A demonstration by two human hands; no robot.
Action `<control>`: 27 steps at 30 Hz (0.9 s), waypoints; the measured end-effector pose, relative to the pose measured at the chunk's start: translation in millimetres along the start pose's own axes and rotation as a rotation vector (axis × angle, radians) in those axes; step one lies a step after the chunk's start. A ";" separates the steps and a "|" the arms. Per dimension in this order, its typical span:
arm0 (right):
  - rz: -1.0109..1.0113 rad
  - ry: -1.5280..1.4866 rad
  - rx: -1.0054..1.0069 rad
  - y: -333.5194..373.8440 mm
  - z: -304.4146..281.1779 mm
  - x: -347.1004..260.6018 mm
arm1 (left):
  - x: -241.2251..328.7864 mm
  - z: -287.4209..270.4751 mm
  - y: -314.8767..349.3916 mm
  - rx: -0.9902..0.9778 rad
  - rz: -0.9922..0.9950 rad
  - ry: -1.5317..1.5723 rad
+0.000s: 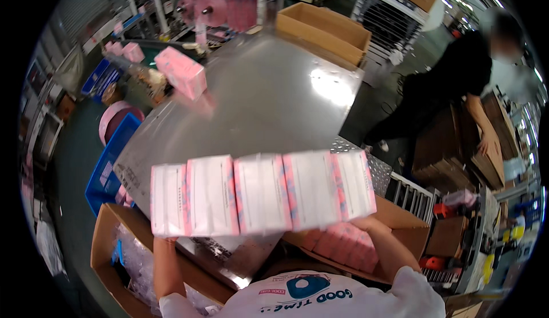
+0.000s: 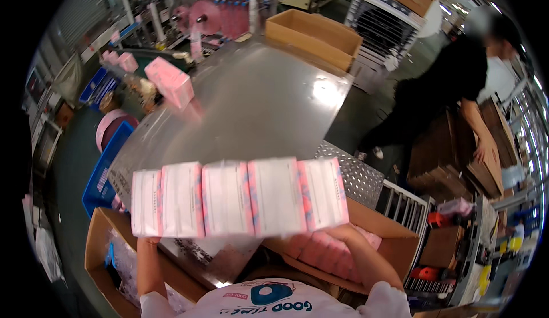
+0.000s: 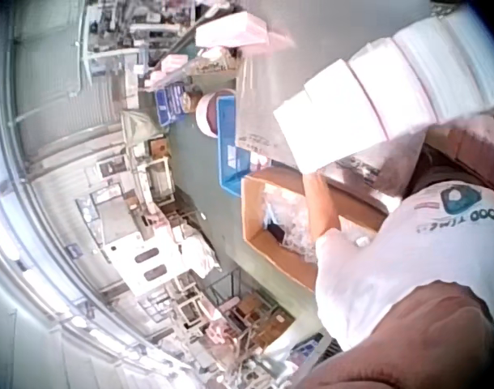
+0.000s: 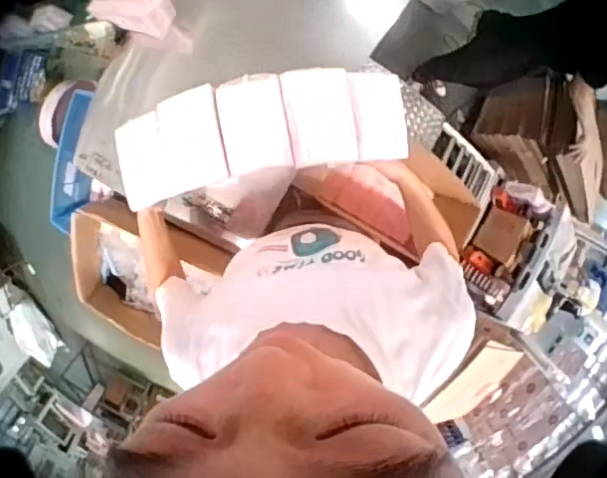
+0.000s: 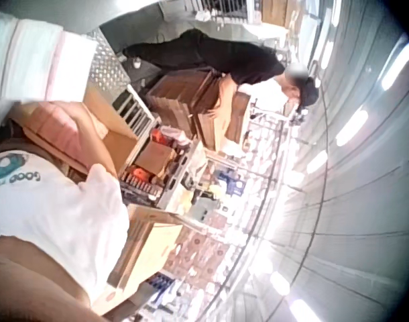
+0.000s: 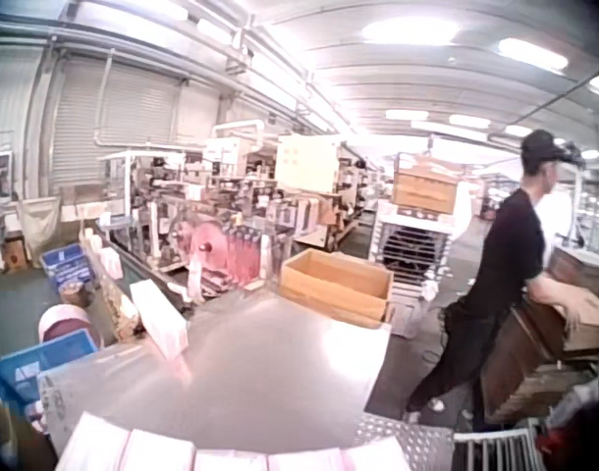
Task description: The person picks up groups of pink packaged products from a table, places them into cardboard boxes, and then moves the filled boxes onto a conveyor belt for sealing.
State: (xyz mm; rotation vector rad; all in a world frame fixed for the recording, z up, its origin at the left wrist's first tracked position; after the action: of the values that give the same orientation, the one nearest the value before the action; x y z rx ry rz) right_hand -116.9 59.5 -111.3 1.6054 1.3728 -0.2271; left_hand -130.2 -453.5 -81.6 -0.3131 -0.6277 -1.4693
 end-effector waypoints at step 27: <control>0.210 0.479 0.912 237.5 -51.4 191.9 | -364.2 183.9 64.9 -0.917 0.245 -1.395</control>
State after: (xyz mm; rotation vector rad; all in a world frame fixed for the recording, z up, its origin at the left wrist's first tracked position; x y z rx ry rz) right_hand 126.1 249.8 -86.7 2.6803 1.5342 -0.3937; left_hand -97.1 -44.5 -129.4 -2.1457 -0.8740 -1.0342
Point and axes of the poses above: each hand's wrist, its own y-axis away from the middle knuckle, its own z-axis out of the palm, x = y × z, the point moved 3 cm from there along -y, towards the middle knuckle, and after that the axes turned 10 degrees about y, right-handed, at the moved point
